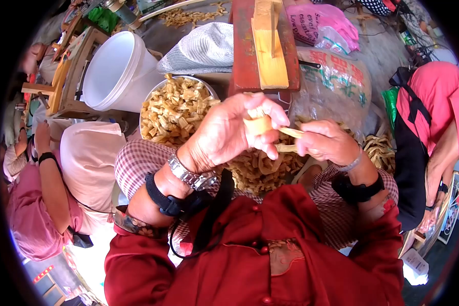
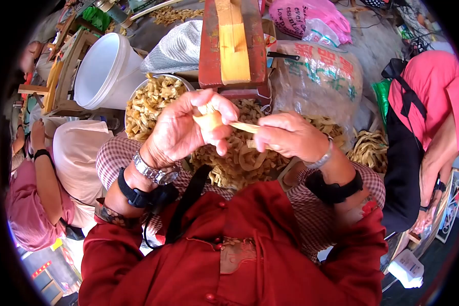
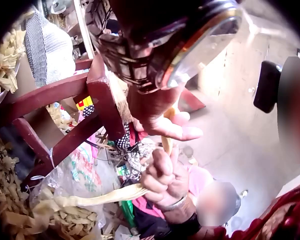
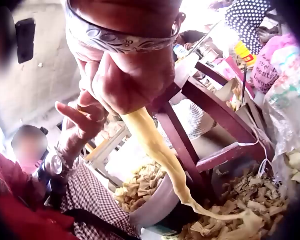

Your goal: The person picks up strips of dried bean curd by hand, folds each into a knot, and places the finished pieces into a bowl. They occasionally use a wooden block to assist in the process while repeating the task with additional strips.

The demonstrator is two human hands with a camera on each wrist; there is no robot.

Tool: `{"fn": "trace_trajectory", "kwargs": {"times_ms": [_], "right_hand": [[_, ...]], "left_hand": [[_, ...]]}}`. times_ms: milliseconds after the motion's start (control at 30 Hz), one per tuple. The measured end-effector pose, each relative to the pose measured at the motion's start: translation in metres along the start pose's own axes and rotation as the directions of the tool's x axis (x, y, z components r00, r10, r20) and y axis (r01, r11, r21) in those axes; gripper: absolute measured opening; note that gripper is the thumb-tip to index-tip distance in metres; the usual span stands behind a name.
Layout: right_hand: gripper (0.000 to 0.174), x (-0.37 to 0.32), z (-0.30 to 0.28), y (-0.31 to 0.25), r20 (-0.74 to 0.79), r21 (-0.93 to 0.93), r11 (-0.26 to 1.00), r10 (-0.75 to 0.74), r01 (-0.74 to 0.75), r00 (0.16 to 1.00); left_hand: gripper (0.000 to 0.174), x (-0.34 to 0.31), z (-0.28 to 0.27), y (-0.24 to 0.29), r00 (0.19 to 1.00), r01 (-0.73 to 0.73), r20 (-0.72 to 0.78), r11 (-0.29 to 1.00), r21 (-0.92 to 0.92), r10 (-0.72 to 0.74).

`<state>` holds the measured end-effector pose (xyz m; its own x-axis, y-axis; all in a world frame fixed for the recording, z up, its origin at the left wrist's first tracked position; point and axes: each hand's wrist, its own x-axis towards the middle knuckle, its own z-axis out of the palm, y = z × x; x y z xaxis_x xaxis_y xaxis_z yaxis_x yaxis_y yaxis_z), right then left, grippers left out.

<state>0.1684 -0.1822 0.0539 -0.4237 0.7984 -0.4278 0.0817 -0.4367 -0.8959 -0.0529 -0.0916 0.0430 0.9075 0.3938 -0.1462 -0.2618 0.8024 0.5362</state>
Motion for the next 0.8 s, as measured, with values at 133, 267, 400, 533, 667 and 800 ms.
{"fn": "trace_trajectory", "kwargs": {"times_ms": [133,267,400,533,667,800], "right_hand": [[0.036,-0.007,-0.009,0.015,-0.036,-0.019,0.998,-0.06,0.06,0.998],[0.036,-0.005,-0.009,0.019,-0.083,0.062,0.995,-0.071,0.076,0.994],[0.036,-0.002,-0.007,0.014,-0.088,-0.029,0.997,-0.073,0.071,0.993],[0.036,0.003,-0.01,0.021,-0.032,-0.026,0.993,-0.116,0.115,0.993],[0.036,0.007,-0.003,0.012,-0.033,-0.007,0.997,-0.073,0.073,0.997],[0.033,0.012,0.01,-0.001,-0.15,0.034,0.99,-0.129,0.135,0.98]], "left_hand": [[0.05,0.0,-0.004,0.007,1.0,-0.016,-0.02,1.0,-0.008,0.016],[0.064,0.006,0.005,0.003,0.991,0.002,-0.126,0.959,0.284,0.036],[0.049,0.003,0.012,0.0,0.967,0.03,-0.229,0.843,0.537,0.111],[0.025,0.003,0.012,0.001,0.935,0.035,-0.322,0.862,0.507,0.152],[0.019,0.005,0.014,0.005,0.924,0.041,-0.343,0.849,0.527,0.168],[0.017,0.01,0.018,0.002,0.924,0.054,-0.344,0.837,0.545,0.165]]}}
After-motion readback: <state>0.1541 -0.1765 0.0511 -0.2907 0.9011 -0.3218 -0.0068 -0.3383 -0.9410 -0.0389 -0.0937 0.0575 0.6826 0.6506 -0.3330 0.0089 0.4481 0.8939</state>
